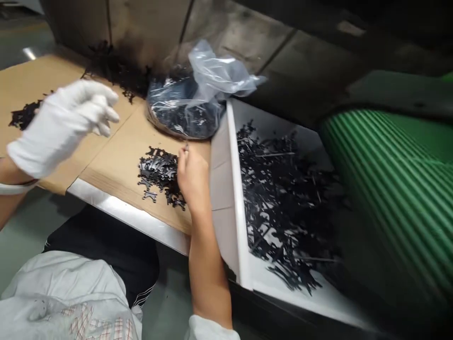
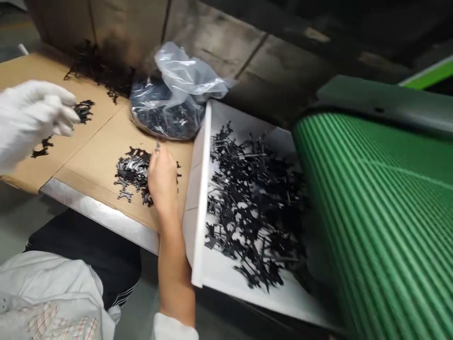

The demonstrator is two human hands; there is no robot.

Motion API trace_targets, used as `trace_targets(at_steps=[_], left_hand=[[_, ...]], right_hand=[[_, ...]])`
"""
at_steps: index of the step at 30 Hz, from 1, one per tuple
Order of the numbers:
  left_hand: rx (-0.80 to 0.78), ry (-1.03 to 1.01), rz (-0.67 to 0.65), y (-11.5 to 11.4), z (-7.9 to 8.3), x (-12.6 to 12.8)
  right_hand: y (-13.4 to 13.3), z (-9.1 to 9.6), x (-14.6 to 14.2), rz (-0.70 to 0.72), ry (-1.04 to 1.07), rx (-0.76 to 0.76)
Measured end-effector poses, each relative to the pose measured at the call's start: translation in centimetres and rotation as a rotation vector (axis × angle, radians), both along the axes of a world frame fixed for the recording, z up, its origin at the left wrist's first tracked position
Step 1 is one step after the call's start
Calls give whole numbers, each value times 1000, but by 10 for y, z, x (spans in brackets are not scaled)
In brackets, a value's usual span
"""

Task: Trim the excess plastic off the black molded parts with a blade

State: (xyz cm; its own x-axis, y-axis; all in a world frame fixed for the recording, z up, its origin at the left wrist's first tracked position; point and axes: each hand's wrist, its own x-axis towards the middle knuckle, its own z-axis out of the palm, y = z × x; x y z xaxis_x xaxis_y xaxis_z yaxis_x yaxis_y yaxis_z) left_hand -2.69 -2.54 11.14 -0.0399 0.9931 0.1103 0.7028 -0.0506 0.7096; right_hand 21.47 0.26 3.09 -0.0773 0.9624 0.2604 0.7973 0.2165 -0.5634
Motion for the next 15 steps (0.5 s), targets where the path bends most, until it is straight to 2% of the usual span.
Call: trace_targets(at_steps=[1,3,5,7,9,11,13,15], left_hand=[[-7,-46,-8,0,-9,-2],[4,62,-5,0,-31,-12],[55,247,58,1,-50,-32],[59,349,170,0,-63,-60],[-1,407,295,-3,-69,-89],[-77,483,349,-8,-70,-110],[-118,566,315,-13,-69,-119],[-135,633,243,-16,-68,-117]], right_hand=[[-1,-1,1,-5,-9,-9],[-4,-3,1,-6,-31,-33],[-8,-5,1,-4,-44,-62],[-11,-4,1,-10,-41,-85],[-12,-4,1,-21,-28,-96],[-10,-3,3,-23,-14,-102],[-7,-4,5,-26,-5,-110],[-4,-6,7,-37,-6,-115]])
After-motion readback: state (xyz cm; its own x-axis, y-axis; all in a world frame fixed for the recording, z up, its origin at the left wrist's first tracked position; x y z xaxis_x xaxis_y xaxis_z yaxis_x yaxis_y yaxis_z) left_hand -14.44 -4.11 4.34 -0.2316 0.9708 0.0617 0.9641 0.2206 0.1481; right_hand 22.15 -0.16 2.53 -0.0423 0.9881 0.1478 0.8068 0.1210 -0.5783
